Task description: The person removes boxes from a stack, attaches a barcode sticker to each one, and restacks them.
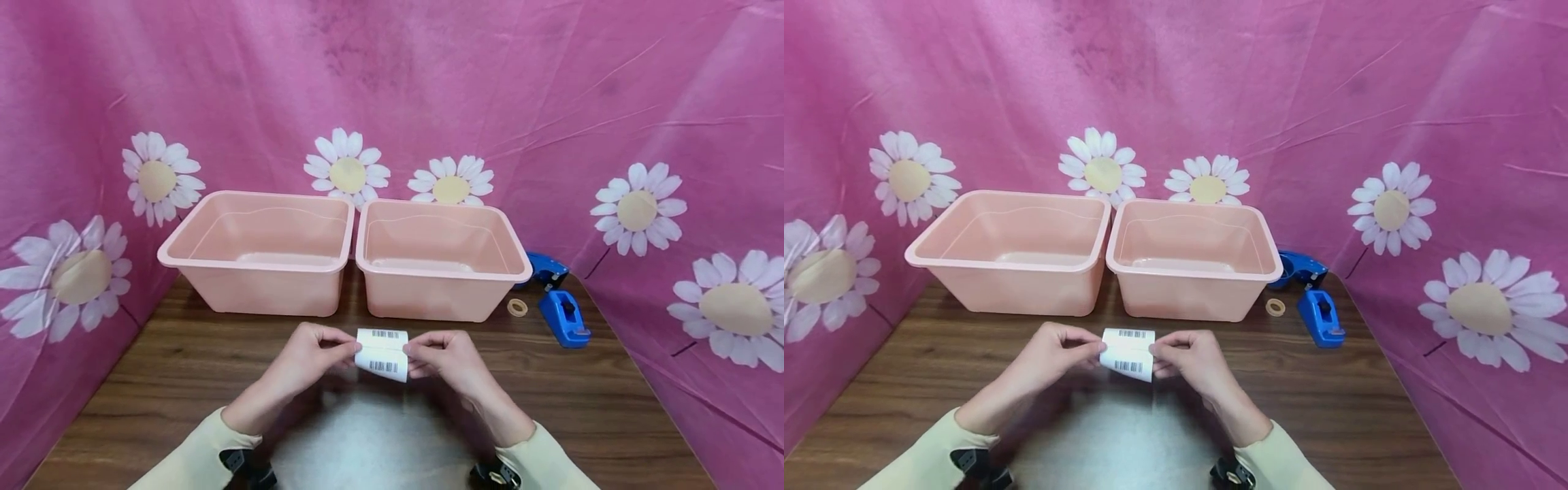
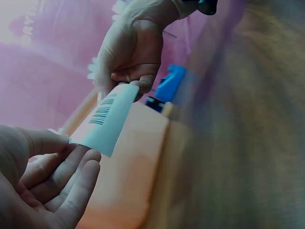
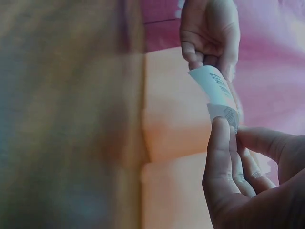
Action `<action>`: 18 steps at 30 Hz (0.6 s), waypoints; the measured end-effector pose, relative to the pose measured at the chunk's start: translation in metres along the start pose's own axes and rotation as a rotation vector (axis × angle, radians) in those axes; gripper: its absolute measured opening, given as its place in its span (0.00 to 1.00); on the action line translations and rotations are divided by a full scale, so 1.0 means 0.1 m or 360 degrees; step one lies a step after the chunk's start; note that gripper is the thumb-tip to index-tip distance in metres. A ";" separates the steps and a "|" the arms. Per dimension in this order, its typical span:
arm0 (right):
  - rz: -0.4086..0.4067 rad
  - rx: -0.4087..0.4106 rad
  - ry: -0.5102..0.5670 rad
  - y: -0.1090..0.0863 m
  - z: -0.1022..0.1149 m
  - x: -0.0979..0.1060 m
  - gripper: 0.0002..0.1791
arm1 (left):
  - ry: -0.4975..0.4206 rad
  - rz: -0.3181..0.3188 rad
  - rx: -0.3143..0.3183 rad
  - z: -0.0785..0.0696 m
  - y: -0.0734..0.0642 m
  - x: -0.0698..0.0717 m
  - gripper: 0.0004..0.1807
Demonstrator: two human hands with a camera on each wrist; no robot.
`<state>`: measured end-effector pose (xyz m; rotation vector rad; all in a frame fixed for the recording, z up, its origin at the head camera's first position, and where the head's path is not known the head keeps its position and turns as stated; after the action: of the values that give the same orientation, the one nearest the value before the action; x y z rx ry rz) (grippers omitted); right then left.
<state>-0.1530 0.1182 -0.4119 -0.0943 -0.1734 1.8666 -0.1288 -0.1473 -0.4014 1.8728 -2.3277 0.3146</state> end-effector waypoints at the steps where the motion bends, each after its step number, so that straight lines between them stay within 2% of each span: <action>1: -0.0012 0.0008 -0.0002 0.01 0.05 0.00 0.16 | 0.0018 -0.0031 -0.0009 -0.04 0.01 0.02 0.11; 5: -0.0054 0.0039 -0.0001 0.05 0.27 0.02 0.15 | 0.0094 -0.0135 -0.0048 -0.21 0.05 0.10 0.09; 9: -0.0098 0.0140 0.0009 0.07 0.53 0.06 0.14 | 0.0106 -0.0205 -0.0147 -0.40 0.10 0.15 0.09; 13: -0.0128 0.0269 -0.0006 0.06 0.74 0.08 0.15 | 0.0036 -0.0256 -0.0235 -0.54 0.12 0.17 0.09; 18: -0.0179 0.0351 -0.0021 0.04 0.84 0.07 0.16 | -0.0022 -0.0289 -0.0281 -0.62 0.10 0.17 0.08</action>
<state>-0.1721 0.1180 -0.3293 0.0786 0.0184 1.7627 -0.1441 -0.1464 -0.3378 1.9833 -2.0961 0.0729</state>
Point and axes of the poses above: each hand's wrist, its own y-axis towards the middle knuckle, its own x-axis out of the back of the hand, z = x × y, the point moved 2 cm from there along y, towards the middle knuckle, and after that the axes turned 3 degrees about x, right-handed, at the moved point
